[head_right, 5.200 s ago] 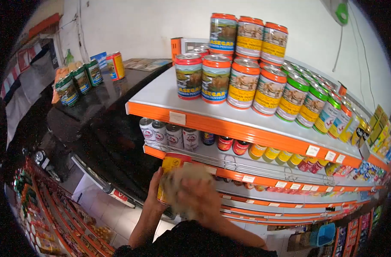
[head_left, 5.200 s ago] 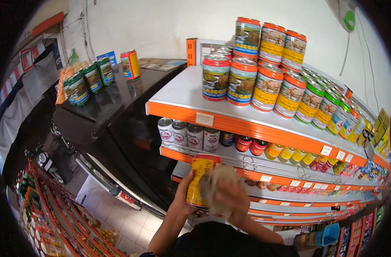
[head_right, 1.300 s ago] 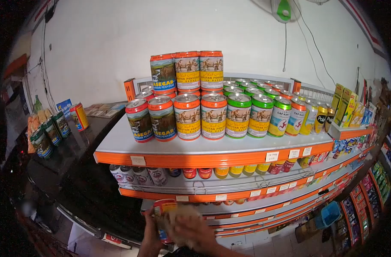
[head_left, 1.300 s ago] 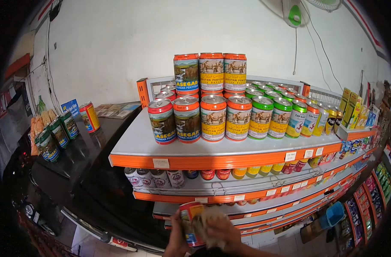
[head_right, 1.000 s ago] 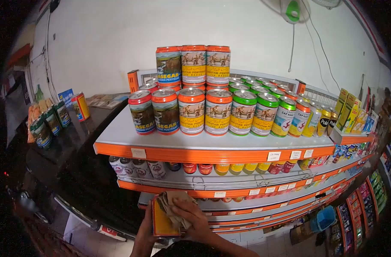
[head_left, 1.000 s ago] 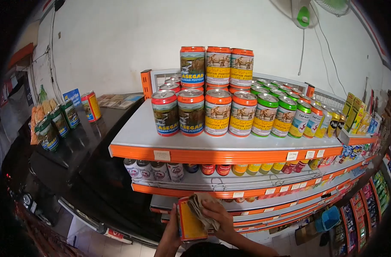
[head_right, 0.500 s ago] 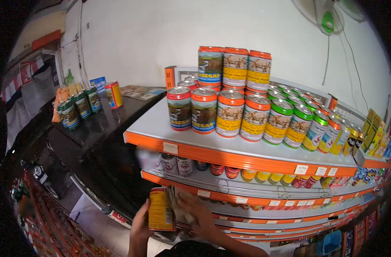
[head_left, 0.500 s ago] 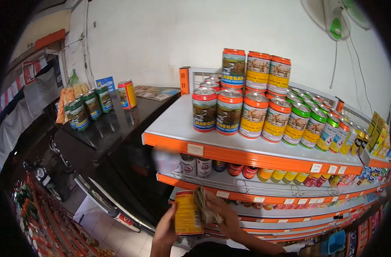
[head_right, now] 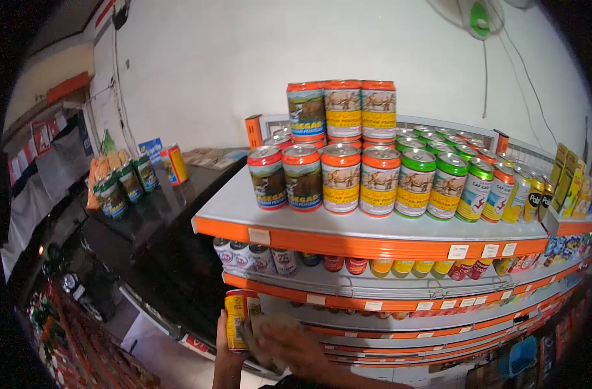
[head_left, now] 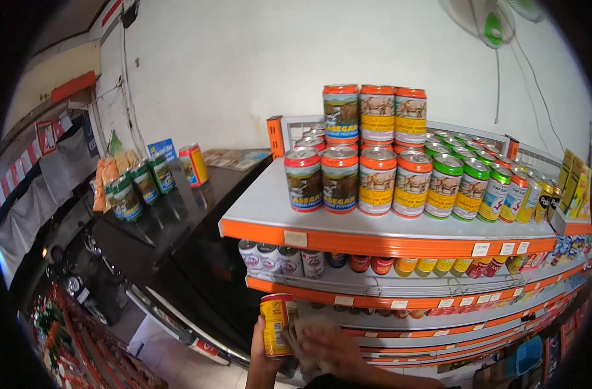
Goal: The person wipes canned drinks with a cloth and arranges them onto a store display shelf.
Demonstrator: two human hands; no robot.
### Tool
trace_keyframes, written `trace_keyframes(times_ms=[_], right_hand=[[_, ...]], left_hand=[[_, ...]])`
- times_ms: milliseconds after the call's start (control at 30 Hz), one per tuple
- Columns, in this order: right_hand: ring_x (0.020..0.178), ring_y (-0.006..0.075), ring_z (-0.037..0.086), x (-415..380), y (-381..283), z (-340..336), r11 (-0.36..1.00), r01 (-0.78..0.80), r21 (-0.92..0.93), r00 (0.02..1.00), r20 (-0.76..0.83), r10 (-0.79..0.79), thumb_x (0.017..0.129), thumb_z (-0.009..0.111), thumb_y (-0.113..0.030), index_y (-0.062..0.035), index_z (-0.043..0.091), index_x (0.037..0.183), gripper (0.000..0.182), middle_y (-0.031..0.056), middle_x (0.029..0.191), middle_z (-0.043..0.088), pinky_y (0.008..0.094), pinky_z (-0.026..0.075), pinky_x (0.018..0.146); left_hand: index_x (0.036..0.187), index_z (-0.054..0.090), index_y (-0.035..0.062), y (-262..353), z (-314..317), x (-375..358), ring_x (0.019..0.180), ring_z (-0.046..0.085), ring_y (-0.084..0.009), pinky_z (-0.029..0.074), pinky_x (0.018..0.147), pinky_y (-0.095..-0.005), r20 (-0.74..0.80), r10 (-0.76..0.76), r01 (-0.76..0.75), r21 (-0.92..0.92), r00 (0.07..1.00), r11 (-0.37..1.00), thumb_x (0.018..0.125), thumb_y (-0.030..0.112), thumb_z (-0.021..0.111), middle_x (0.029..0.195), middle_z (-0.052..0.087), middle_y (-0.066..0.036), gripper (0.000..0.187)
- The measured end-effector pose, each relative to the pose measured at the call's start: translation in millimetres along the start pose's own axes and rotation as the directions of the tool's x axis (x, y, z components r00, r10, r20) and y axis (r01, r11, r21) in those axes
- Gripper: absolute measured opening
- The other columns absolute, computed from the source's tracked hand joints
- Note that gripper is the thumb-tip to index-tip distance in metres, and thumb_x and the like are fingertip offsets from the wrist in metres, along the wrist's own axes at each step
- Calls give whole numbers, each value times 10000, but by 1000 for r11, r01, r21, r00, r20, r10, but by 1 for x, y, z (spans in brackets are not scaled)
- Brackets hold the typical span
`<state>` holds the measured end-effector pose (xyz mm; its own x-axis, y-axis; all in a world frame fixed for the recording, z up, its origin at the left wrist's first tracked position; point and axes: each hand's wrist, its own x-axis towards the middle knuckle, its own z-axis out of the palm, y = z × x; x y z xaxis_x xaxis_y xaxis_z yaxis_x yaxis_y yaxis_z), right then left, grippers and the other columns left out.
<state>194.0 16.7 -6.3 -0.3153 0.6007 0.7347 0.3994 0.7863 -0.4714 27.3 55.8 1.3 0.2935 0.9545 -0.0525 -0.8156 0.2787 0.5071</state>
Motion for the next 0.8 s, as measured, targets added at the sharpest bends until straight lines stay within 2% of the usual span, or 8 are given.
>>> trace_keyframes(times_ms=[100,233,367,433,533,600,700,800], right_hand=[[1036,274,499,-9,-16,-12,995,49,-86,997,63,-44,700,581,-99,-97,550,1064,366,123,1145,503,405,399,829],[965,271,532,5,-1,-24,987,-92,-132,979,-195,65,672,597,-121,-88,557,1050,382,118,1120,519,378,393,832],[981,257,529,-12,2,-27,962,-176,-211,965,-230,126,673,592,-112,-99,560,1047,376,112,1118,523,369,391,836],[1052,227,491,-31,-11,-20,978,38,-206,995,-84,-56,714,543,-88,-122,527,1099,387,98,1171,483,389,399,839],[1039,222,501,-24,-23,-39,992,66,-111,998,-19,-68,730,541,-96,-124,539,1083,354,88,1161,493,387,394,847],[1024,225,511,-19,-14,-52,994,13,-109,999,-35,-17,712,576,-115,-125,548,1066,355,94,1156,498,392,400,840],[1024,227,511,-9,-3,-57,964,-148,-222,961,-262,87,653,635,-139,-138,541,1079,436,86,1153,502,403,397,839],[1035,227,503,-24,-16,-32,974,-17,-226,981,-191,-27,653,629,-148,-156,526,1102,461,79,1170,491,398,393,847]], left_hand=[[1187,364,50,3,12,1,948,521,-261,435,801,-396,-40,-39,49,300,998,953,866,409,329,1090,492,-140,483],[1184,385,60,-17,27,3,966,508,-260,432,802,-392,-136,-245,264,147,960,953,840,426,391,1079,503,-135,502],[1180,397,63,-25,26,6,968,506,-273,436,799,-394,-131,-264,285,184,956,941,826,426,419,1082,508,-137,507],[1182,393,59,-24,23,12,971,505,-284,439,795,-414,-66,-222,229,121,973,966,815,417,447,1094,502,-136,515],[1188,383,56,-24,21,18,988,497,-276,433,803,-428,-171,-225,265,262,959,928,820,402,463,1112,490,-134,512],[1191,379,54,-24,19,20,991,495,-273,432,804,-430,-132,-303,328,275,944,904,821,394,471,1114,488,-132,511],[1185,387,74,-28,22,11,1000,489,-273,422,808,-456,-104,-380,394,281,919,875,815,386,494,1122,479,-122,496],[1181,391,82,-32,31,14,982,504,-291,431,799,-467,-210,-388,435,269,897,860,815,389,492,1130,475,-133,488]])
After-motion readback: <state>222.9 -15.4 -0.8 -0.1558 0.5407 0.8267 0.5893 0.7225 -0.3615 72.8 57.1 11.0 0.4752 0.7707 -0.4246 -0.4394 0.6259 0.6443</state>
